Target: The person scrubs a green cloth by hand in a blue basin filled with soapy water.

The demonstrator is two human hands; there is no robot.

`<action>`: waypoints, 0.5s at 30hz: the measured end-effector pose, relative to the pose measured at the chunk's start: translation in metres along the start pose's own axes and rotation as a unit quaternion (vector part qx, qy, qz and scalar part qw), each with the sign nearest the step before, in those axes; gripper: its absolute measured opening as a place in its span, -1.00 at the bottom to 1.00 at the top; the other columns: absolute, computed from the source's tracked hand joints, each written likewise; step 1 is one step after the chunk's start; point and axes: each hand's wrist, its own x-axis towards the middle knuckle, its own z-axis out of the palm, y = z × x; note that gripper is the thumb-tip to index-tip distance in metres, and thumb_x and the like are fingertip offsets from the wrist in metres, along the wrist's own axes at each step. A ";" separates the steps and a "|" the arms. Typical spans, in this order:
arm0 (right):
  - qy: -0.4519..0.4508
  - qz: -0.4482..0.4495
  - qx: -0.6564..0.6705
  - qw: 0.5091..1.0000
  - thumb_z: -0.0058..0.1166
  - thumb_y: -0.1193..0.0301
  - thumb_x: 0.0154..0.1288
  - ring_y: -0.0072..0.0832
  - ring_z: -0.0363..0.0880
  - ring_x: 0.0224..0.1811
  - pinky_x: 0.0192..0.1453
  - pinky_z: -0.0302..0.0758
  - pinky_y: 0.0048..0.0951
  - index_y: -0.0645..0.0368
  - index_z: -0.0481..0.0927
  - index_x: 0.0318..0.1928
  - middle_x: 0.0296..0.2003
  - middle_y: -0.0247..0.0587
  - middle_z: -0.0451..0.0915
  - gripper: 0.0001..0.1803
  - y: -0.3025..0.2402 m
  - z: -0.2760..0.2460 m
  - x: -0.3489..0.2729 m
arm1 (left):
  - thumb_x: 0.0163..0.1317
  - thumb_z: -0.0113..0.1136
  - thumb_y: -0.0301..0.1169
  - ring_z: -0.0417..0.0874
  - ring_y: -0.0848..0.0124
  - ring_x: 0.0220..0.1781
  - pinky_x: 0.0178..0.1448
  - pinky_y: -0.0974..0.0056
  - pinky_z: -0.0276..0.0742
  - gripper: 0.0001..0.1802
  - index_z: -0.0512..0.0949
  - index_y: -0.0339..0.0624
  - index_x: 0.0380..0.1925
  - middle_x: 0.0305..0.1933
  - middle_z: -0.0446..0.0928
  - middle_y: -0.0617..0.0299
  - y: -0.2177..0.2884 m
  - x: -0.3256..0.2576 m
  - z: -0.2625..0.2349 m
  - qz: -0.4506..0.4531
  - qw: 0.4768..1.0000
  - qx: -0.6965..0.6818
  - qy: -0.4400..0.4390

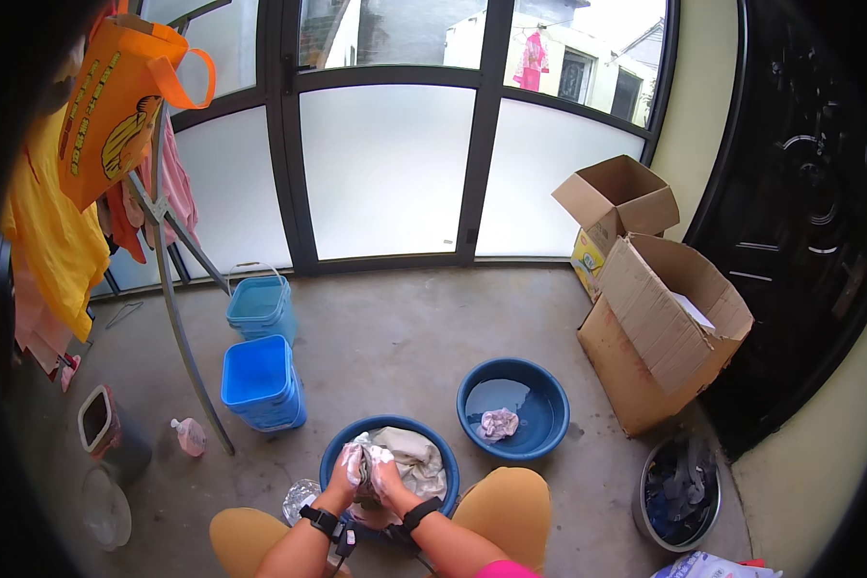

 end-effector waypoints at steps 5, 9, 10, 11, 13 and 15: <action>0.093 0.107 0.230 0.963 -0.18 0.27 0.31 -0.48 0.47 -0.54 -0.46 0.44 -0.43 0.09 0.46 -0.41 -0.55 -0.33 0.47 -0.76 0.022 -0.018 0.017 | 0.18 -0.20 0.01 0.58 -0.01 -0.24 -0.19 -0.02 0.44 -0.46 0.29 -0.22 -0.04 -0.28 0.54 -0.13 0.058 -0.014 0.020 -0.151 0.915 0.359 -0.104; 0.080 0.141 0.259 0.952 -0.16 0.21 0.31 -0.49 0.47 -0.52 -0.44 0.43 -0.45 0.10 0.49 -0.38 -0.52 -0.34 0.50 -0.73 0.045 -0.036 0.033 | 0.17 -0.20 0.00 0.58 -0.03 -0.32 -0.28 -0.03 0.44 -0.44 0.29 -0.29 -0.07 -0.38 0.56 -0.12 0.047 -0.016 0.019 -0.145 0.908 0.379 -0.100; 0.087 0.155 0.272 0.946 -0.17 0.21 0.32 -0.49 0.48 -0.51 -0.43 0.44 -0.44 0.11 0.49 -0.37 -0.50 -0.32 0.51 -0.73 0.038 -0.028 0.026 | 0.17 -0.19 0.01 0.57 -0.05 -0.33 -0.29 -0.03 0.44 -0.43 0.29 -0.30 -0.09 -0.39 0.55 -0.13 0.043 -0.017 0.018 -0.143 0.911 0.377 -0.091; 0.100 0.155 0.274 0.944 -0.19 0.23 0.32 -0.46 0.49 -0.49 -0.40 0.45 -0.43 0.13 0.50 -0.35 -0.47 -0.29 0.54 -0.72 0.038 -0.027 0.026 | 0.18 -0.20 0.01 0.58 -0.04 -0.34 -0.29 -0.03 0.44 -0.46 0.32 -0.27 -0.11 -0.40 0.55 -0.13 0.043 -0.017 0.019 -0.148 0.915 0.366 -0.080; 0.071 0.155 0.276 0.946 -0.22 0.21 0.32 -0.39 0.51 -0.43 -0.32 0.46 -0.35 0.11 0.50 -0.35 -0.44 -0.25 0.55 -0.71 0.068 -0.053 0.042 | 0.18 -0.20 0.00 0.58 -0.04 -0.34 -0.29 -0.03 0.44 -0.49 0.35 -0.23 -0.13 -0.41 0.56 -0.11 0.042 -0.012 0.021 -0.133 0.921 0.356 -0.085; 0.042 0.155 0.277 0.947 -0.29 0.23 0.31 -0.34 0.52 -0.37 -0.23 0.47 -0.28 0.10 0.50 -0.35 -0.41 -0.22 0.56 -0.69 0.080 -0.058 0.049 | 0.18 -0.18 -0.01 0.58 -0.02 -0.34 -0.28 -0.02 0.45 -0.57 0.45 -0.10 -0.23 -0.43 0.56 -0.08 0.033 -0.012 0.020 -0.122 0.930 0.340 -0.071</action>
